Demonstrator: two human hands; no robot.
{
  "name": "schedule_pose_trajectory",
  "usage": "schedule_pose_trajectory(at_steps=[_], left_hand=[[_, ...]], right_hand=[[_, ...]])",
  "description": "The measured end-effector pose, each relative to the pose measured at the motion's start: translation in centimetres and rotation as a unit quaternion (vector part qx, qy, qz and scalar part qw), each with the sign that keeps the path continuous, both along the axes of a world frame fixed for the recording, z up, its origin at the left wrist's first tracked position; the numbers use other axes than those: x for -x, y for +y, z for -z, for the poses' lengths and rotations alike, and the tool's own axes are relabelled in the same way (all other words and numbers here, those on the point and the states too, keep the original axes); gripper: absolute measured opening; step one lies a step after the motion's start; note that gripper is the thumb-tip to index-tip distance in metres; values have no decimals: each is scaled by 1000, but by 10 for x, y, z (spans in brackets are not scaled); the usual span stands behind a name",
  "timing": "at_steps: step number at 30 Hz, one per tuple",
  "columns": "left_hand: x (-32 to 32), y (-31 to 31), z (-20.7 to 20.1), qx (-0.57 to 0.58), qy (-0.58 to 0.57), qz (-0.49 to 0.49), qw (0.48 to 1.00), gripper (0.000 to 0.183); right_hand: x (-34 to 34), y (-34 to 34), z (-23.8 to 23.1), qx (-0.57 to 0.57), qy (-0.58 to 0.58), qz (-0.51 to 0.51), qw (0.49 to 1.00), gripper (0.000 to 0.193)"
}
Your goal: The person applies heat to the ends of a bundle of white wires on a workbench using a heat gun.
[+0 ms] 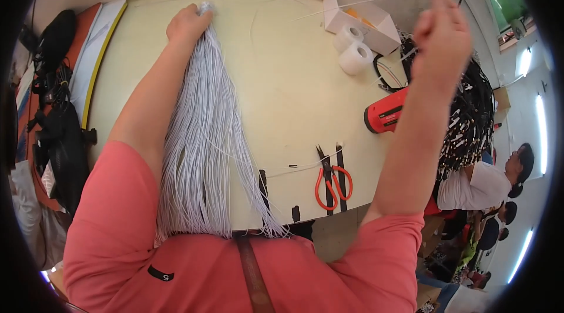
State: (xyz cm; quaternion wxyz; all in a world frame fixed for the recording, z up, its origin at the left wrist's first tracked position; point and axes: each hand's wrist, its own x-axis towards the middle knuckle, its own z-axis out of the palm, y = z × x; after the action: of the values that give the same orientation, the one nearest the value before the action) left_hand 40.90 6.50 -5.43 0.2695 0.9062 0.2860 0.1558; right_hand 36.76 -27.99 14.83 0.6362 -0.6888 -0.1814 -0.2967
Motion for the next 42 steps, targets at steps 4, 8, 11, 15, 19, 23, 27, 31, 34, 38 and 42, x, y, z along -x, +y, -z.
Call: schedule_pose_trajectory(at_steps=[4, 8, 11, 15, 19, 23, 27, 31, 34, 38, 42], left_hand=[[3, 8, 9, -37, 6, -7, 999, 52], [4, 10, 7, -43, 9, -13, 999, 49], [5, 8, 6, -38, 24, -7, 999, 50], [7, 15, 12, -38, 8, -14, 999, 56], [5, 5, 7, -29, 20, 0, 999, 51], [-1, 4, 13, -45, 9, 1, 999, 52], [-2, 16, 9, -32, 38, -4, 999, 54], [-3, 9, 12, -42, -22, -33, 998, 54], [2, 10, 6, -30, -7, -19, 999, 52], [-2, 8, 15, -49, -10, -19, 999, 56], [6, 6, 10, -31, 4, -14, 999, 55]], right_hand=[[-17, -6, -29, 30, -122, 66, 990, 19], [-56, -16, -10, 204, -188, 109, 955, 20], [-64, -21, 4, 179, -196, 120, 957, 21], [-79, -1, -8, 159, -236, 135, 949, 20], [-100, 1, -24, 164, -289, 87, 939, 23], [-68, 13, 3, 305, -330, 102, 888, 23], [-18, 6, 108, 594, -155, -108, 782, 20], [77, 27, 135, 559, -56, -215, 799, 14], [113, 46, 139, 561, -15, -293, 774, 12], [129, 50, 147, 609, 13, -316, 728, 9], [124, 49, 147, 431, 112, -336, 830, 9]])
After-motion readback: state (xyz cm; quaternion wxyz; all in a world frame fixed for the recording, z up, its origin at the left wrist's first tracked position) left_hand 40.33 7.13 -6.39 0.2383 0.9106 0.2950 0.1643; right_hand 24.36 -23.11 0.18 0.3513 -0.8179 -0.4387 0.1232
